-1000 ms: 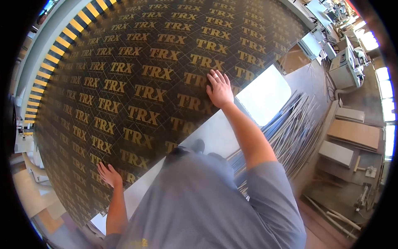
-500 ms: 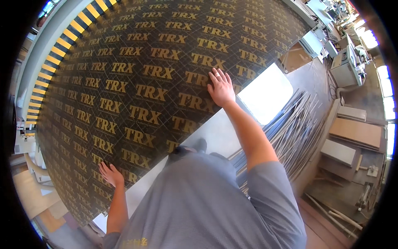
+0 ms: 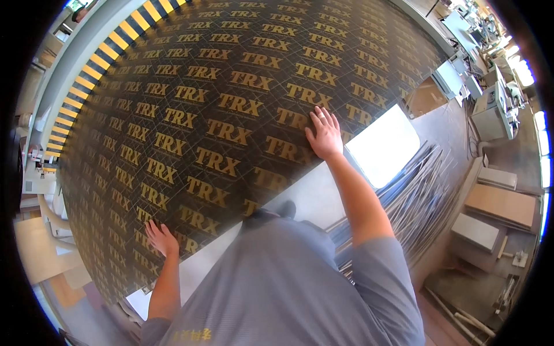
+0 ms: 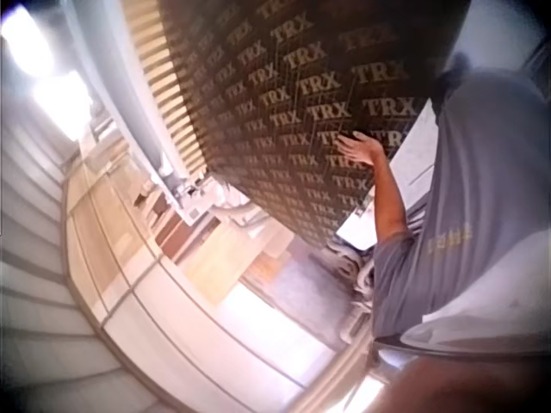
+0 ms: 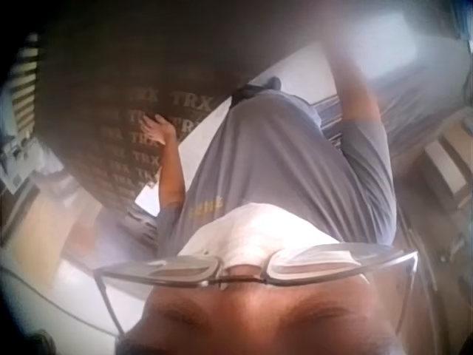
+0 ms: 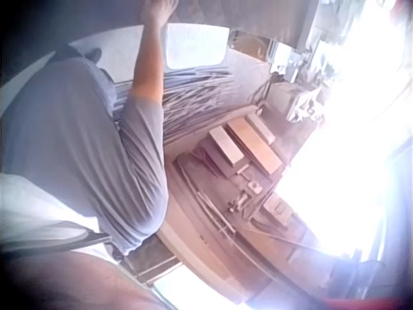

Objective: The person slides a large wood panel onto an industrial panel saw, pushes it through the cutting mechanism, and then removes the cut piece and places it onto a stack to the side.

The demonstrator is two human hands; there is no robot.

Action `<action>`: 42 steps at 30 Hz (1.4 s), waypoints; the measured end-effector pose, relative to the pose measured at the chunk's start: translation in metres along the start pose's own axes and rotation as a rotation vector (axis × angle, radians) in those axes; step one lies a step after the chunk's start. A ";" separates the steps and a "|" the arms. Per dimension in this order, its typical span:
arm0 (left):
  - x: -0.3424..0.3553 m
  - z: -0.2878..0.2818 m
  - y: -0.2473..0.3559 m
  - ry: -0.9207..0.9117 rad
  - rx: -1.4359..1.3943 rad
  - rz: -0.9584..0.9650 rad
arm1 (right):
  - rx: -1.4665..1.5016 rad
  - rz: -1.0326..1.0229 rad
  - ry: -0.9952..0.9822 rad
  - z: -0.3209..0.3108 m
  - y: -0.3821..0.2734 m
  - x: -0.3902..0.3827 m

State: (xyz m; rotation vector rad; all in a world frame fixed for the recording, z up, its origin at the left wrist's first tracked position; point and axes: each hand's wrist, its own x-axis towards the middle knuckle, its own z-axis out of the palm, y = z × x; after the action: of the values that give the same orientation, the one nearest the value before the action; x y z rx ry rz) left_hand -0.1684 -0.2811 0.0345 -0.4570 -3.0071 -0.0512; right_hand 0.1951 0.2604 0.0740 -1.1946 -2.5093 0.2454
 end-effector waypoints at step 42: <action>0.000 -0.010 0.008 -0.056 0.027 -0.017 | -0.190 0.079 -0.116 0.002 -0.006 0.002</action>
State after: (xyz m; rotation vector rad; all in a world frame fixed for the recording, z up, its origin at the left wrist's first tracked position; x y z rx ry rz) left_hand -0.1654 -0.2735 0.0445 -0.4374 -3.0627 0.0002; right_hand 0.1892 0.2580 0.0740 -1.3917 -2.6365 0.1004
